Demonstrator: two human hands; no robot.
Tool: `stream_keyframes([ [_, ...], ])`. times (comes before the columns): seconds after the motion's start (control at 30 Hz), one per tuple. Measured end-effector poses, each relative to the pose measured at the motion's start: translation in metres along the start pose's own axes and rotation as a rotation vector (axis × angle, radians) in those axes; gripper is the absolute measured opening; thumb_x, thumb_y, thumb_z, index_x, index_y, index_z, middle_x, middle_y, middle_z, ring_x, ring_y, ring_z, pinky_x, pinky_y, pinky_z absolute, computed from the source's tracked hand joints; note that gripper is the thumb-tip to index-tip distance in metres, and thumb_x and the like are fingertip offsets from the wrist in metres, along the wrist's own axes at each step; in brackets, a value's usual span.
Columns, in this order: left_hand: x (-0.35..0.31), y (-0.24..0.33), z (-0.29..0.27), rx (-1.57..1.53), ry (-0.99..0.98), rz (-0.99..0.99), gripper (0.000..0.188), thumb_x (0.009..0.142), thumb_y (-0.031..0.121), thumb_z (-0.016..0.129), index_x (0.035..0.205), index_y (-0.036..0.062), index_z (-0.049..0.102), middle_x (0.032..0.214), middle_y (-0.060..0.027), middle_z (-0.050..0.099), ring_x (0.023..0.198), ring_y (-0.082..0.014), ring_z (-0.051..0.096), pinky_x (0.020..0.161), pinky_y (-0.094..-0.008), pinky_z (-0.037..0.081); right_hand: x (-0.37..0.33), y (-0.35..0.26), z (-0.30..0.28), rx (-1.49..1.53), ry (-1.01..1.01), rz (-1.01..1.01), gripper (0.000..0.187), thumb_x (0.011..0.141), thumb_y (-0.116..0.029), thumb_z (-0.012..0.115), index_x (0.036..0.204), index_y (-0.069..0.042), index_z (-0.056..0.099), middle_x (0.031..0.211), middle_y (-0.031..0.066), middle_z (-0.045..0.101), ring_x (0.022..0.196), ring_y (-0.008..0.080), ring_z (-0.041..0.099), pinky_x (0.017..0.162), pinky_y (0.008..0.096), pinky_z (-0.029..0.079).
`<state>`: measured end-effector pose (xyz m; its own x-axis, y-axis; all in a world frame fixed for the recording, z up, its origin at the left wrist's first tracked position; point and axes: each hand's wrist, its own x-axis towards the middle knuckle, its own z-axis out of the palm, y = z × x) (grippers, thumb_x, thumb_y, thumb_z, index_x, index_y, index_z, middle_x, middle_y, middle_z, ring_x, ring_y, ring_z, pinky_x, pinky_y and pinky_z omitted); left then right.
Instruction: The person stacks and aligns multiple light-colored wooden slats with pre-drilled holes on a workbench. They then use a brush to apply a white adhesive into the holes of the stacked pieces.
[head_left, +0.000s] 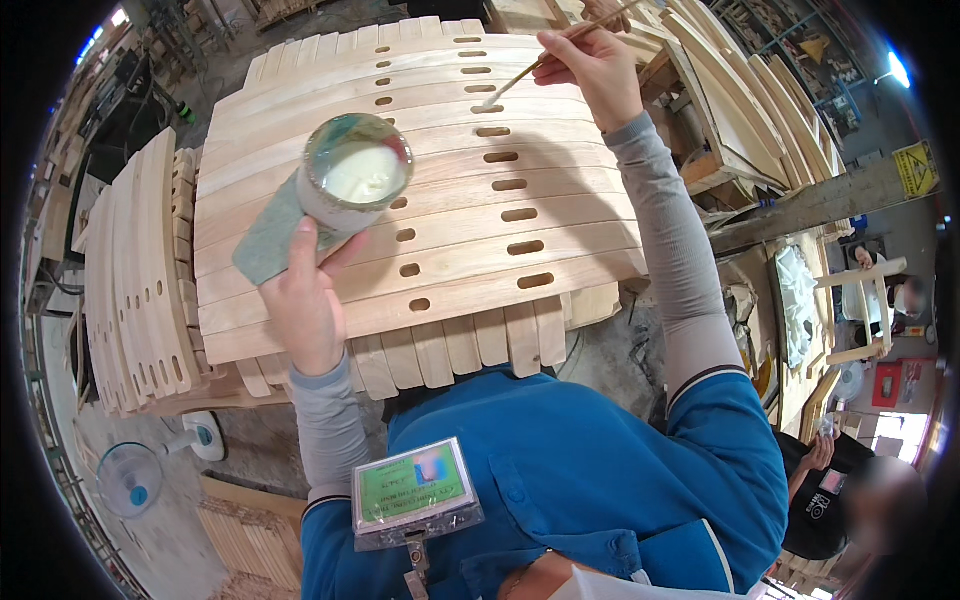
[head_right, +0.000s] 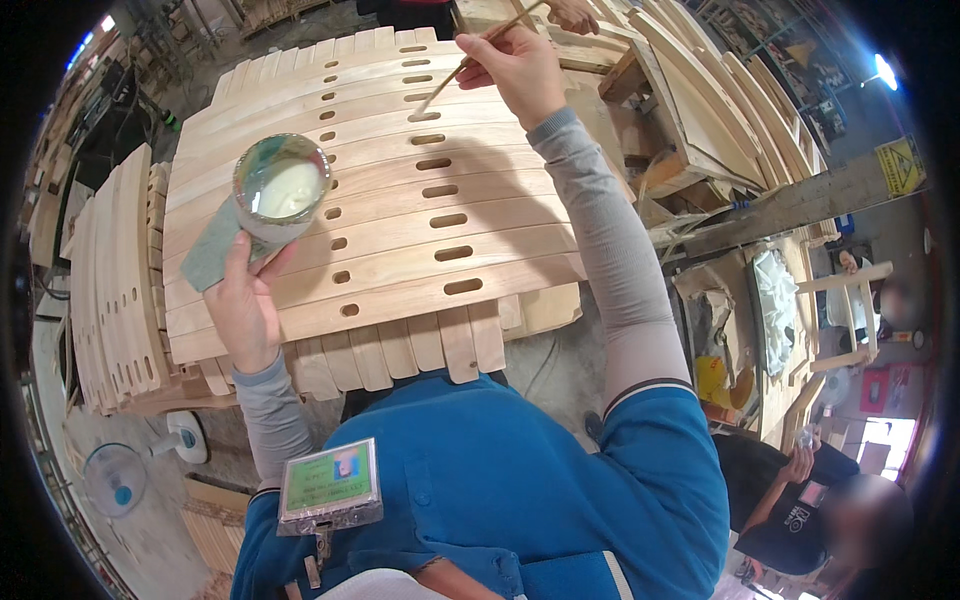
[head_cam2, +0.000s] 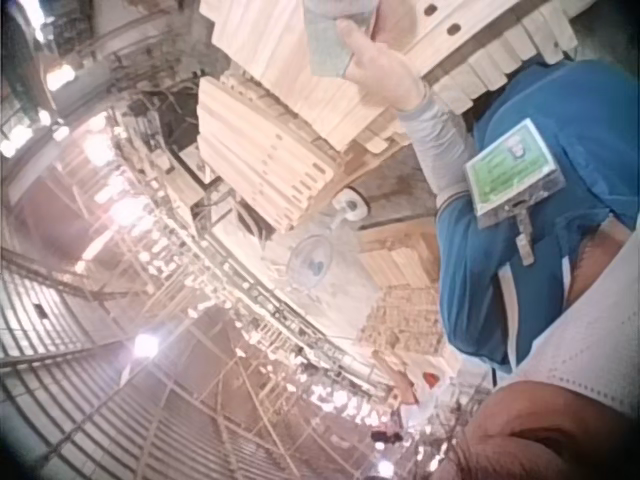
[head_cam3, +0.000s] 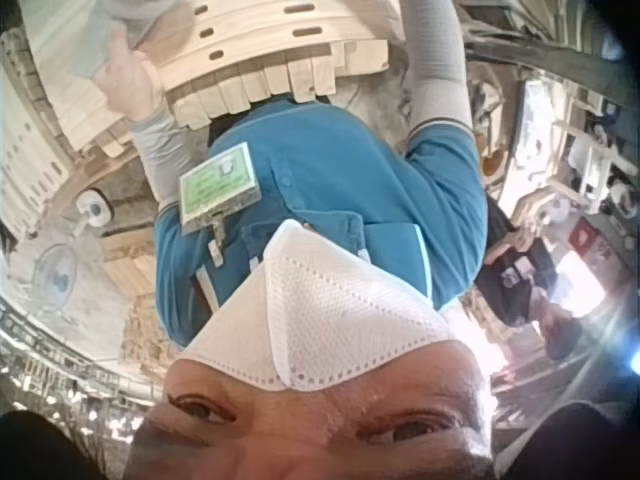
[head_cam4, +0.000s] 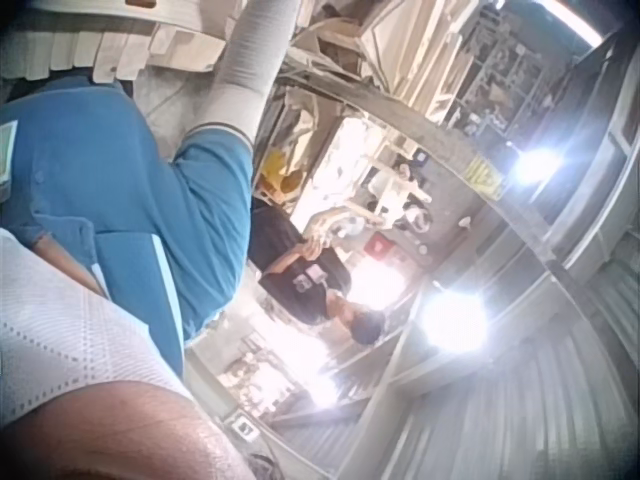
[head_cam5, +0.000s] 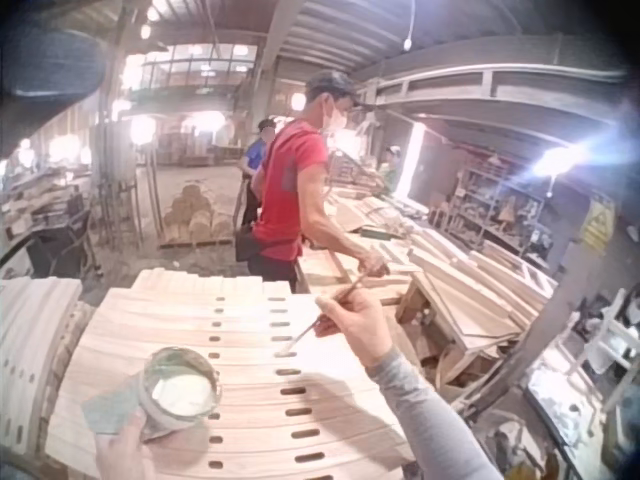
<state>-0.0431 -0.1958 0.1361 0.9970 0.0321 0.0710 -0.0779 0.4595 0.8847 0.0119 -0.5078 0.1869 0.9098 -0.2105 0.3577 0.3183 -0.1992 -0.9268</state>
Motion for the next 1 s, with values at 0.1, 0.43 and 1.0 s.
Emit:
stream_keyframes([
  [0.1,0.000,0.005,-0.011,0.015,0.035,0.024,0.026,0.088,0.006,0.046,0.112,-0.0040,0.047,0.109,-0.0120,0.053,0.094,-0.0216,0.057,0.073,-0.0387,0.056,0.010,0.013,0.012,-0.107,-0.021,0.025,0.023,0.082,-0.017,0.063,0.086,0.005,0.056,0.072,0.0114,0.061,0.062,0.0173,0.063,0.056,0.0258,0.055],
  [0.43,-0.002,0.007,-0.009,0.026,0.039,0.010,0.026,0.089,0.008,0.047,0.112,-0.0038,0.048,0.110,-0.0113,0.053,0.093,-0.0203,0.058,0.073,-0.0377,0.056,0.020,0.030,0.039,-0.793,-0.093,-0.140,0.024,0.078,-0.021,0.066,0.080,0.001,0.058,0.065,0.0098,0.060,0.057,0.0189,0.059,0.054,0.0290,0.047],
  [1.0,-0.002,0.000,-0.005,0.019,0.010,0.008,0.026,0.088,0.007,0.047,0.113,-0.0026,0.047,0.109,-0.0109,0.053,0.092,-0.0204,0.058,0.072,-0.0375,0.056,0.017,0.014,0.038,-0.549,-0.146,-0.067,0.026,0.080,-0.023,0.066,0.081,0.002,0.059,0.066,0.0073,0.062,0.061,0.0113,0.062,0.056,0.0220,0.051],
])
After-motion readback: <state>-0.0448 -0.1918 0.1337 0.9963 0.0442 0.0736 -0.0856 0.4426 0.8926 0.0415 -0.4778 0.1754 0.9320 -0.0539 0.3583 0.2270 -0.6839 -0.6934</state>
